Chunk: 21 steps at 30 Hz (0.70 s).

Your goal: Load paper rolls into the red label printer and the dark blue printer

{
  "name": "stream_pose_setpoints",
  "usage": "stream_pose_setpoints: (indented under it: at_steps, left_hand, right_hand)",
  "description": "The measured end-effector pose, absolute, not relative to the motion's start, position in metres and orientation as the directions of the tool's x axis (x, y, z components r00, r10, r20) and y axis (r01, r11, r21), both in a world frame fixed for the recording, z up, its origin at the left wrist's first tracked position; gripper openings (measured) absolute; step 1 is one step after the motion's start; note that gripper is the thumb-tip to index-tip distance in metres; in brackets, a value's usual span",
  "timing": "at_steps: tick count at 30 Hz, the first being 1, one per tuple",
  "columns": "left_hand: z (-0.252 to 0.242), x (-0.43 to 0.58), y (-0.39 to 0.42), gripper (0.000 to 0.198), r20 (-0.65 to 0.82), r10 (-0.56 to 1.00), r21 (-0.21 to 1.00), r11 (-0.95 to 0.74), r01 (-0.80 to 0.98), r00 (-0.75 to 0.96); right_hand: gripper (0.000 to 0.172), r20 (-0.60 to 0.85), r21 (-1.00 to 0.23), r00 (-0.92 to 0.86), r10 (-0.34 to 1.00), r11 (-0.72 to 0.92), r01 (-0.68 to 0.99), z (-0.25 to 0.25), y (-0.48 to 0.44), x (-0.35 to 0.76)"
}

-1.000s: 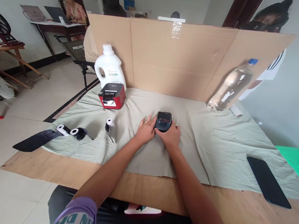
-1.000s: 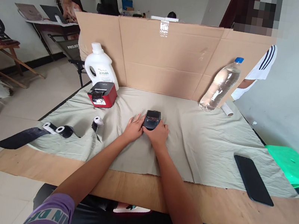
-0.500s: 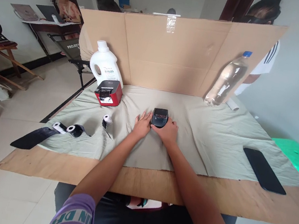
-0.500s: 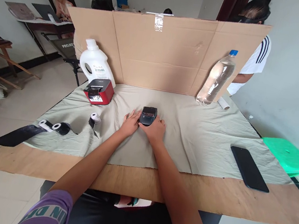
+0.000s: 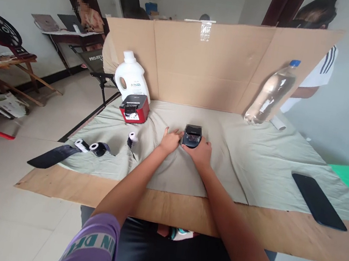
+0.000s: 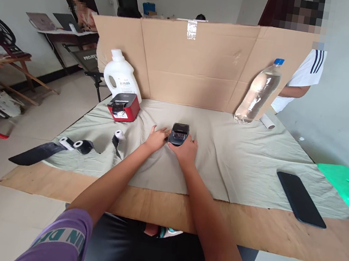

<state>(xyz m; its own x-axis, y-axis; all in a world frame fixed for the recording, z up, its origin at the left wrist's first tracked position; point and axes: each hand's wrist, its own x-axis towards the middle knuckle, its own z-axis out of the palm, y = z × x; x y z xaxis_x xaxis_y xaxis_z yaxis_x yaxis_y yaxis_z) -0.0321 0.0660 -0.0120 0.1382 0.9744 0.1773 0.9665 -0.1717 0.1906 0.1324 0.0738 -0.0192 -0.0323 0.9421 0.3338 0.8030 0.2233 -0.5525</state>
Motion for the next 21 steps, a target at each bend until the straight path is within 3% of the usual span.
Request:
stream_pose_setpoints:
  at_steps: [6, 9, 13, 17, 21]
  left_hand:
    - [-0.023, -0.022, 0.061, 0.061, 0.195, 0.980, 0.342, -0.036, 0.939, -0.034]
    - [-0.026, -0.022, 0.058, 0.062, 0.194, 0.980, 0.385, -0.045, 0.922, -0.034]
    - [-0.026, -0.025, 0.059, 0.062, 0.199, 0.980, 0.413, -0.054, 0.909, -0.031]
    - [-0.027, -0.026, 0.060, 0.062, 0.196, 0.980, 0.432, -0.052, 0.901, -0.037]
    - [-0.024, -0.026, 0.058, 0.062, 0.184, 0.982, 0.449, -0.055, 0.892, -0.032]
  right_hand:
    - [0.077, 0.335, -0.572, -0.041, 0.942, 0.237, 0.786, -0.023, 0.075, 0.132]
    - [0.083, 0.338, -0.598, -0.063, 0.939, 0.266, 0.756, -0.030, 0.077, 0.133]
    - [0.069, 0.322, -0.702, -0.112, 0.940, 0.317, 0.637, -0.038, 0.086, 0.141]
    - [0.066, 0.242, -0.838, -0.101, 0.965, 0.261, 0.479, -0.032, 0.106, 0.152]
    - [0.058, 0.208, -0.875, -0.134, 0.969, 0.246, 0.418, -0.014, 0.137, 0.156]
